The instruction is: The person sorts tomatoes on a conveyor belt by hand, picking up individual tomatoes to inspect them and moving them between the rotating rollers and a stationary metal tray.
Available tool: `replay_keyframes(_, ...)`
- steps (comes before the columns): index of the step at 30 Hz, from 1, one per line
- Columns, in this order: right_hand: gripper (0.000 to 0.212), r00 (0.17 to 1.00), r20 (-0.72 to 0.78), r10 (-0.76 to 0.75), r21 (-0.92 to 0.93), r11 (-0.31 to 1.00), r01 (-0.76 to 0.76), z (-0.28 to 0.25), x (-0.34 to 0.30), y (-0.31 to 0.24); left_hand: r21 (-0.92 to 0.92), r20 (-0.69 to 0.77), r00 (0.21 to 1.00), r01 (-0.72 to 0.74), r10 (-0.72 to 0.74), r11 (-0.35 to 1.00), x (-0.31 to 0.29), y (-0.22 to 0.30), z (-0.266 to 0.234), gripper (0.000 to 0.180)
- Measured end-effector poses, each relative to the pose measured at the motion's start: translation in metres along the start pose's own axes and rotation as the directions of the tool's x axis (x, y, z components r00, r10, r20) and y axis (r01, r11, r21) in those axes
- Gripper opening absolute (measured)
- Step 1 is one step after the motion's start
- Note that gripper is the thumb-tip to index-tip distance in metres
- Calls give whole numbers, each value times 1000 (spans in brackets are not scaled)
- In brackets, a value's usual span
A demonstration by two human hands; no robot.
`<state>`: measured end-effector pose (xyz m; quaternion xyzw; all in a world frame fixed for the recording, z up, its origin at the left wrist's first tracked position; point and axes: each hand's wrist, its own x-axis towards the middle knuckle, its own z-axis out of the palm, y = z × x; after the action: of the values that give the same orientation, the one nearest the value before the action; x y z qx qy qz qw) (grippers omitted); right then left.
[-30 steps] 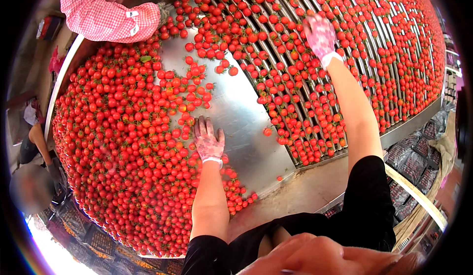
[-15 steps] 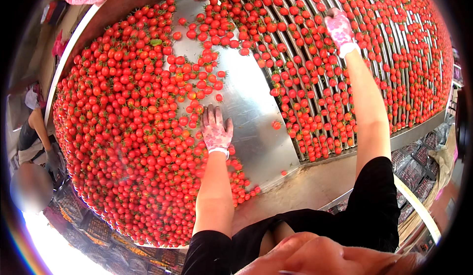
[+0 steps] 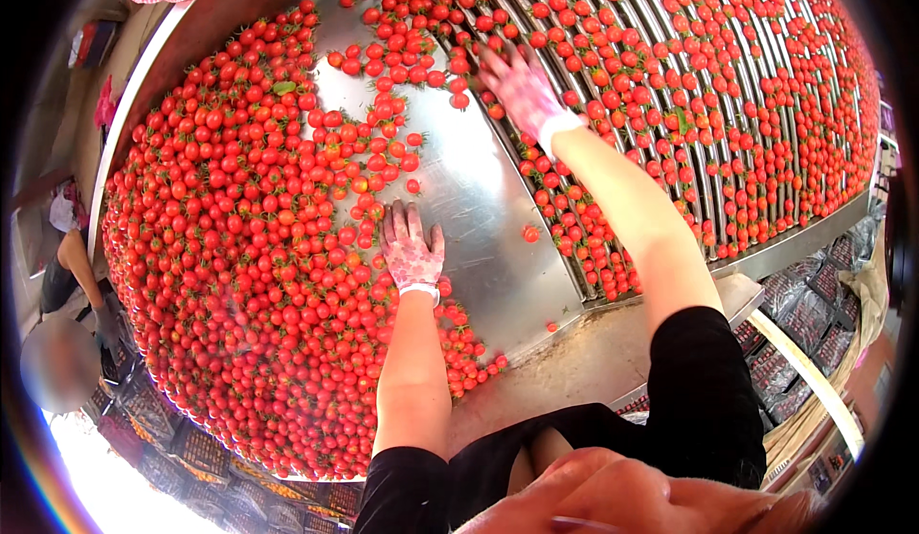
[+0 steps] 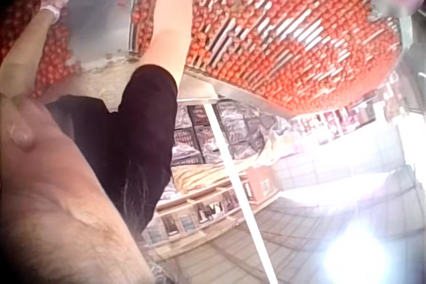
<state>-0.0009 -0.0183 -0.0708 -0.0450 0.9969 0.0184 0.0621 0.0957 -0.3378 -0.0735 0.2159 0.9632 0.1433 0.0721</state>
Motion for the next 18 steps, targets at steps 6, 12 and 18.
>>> replay_keyframes(6, 79, 954, 293, -69, 168, 986, 20, -17, -214, -7, -18, -12, 999, -31, 31, 999, 0, 1, 3, 59)
replay_keyframes(12, 40, 818, 533, -217, 177, 974, 143, -13, -349, -32, 20, -25, 998, -51, 51, 999, 0, 1, 5, 56)
replay_keyframes(18, 43, 868, 433, -242, 370, 926, 74, -16, -321, -21, 64, -54, 996, -62, 66, 996, 0, 0, 1, 56)
